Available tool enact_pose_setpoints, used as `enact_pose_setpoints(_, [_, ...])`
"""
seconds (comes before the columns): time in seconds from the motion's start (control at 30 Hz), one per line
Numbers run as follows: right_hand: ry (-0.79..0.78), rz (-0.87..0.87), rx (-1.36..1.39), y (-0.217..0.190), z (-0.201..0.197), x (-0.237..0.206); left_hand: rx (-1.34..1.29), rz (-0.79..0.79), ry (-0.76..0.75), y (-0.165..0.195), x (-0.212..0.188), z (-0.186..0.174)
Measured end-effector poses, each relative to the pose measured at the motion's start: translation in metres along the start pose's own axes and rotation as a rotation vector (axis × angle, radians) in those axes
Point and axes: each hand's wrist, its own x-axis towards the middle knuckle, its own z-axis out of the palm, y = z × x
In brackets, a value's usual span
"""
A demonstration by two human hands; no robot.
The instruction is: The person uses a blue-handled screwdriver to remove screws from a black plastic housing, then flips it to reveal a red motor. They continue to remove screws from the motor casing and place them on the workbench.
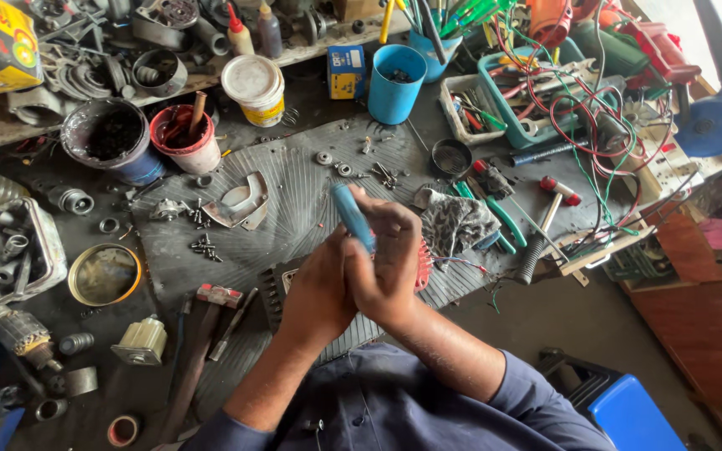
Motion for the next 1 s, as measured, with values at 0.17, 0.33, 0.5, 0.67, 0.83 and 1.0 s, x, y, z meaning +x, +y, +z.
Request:
enact_pose_setpoints(0.17, [-0.193, 0.405, 0.784, 0.019, -0.03, 0.019, 0.083, -0.166, -0.115, -0.004, -0.006, 0.003])
enact_pose_setpoints(0.33, [-0.117, 0.199, 0.299, 0.007, -0.018, 0.02, 0.094, -0.061, -0.052, -0.007, -0.003, 0.002])
enact_pose_setpoints(0.5, [-0.012, -0.165, -0.111, -0.007, 0.006, 0.001, 0.054, -0.071, -0.029, -0.008, -0.004, 0.001])
enact_pose_setpoints(0.67, [-0.07, 0.437, 0.58, 0.012, -0.012, 0.023, 0.096, -0.255, -0.123, -0.011, -0.007, 0.005])
enact_pose_setpoints(0.83, [-0.113, 0.122, 0.332, 0.01, -0.007, 0.014, 0.014, -0.245, -0.039, -0.01, -0.002, 0.003])
enact_pose_setpoints(1.0, [0.073, -0.071, 0.056, 0.006, 0.014, -0.01, -0.11, -0.295, -0.01, -0.003, 0.003, -0.001])
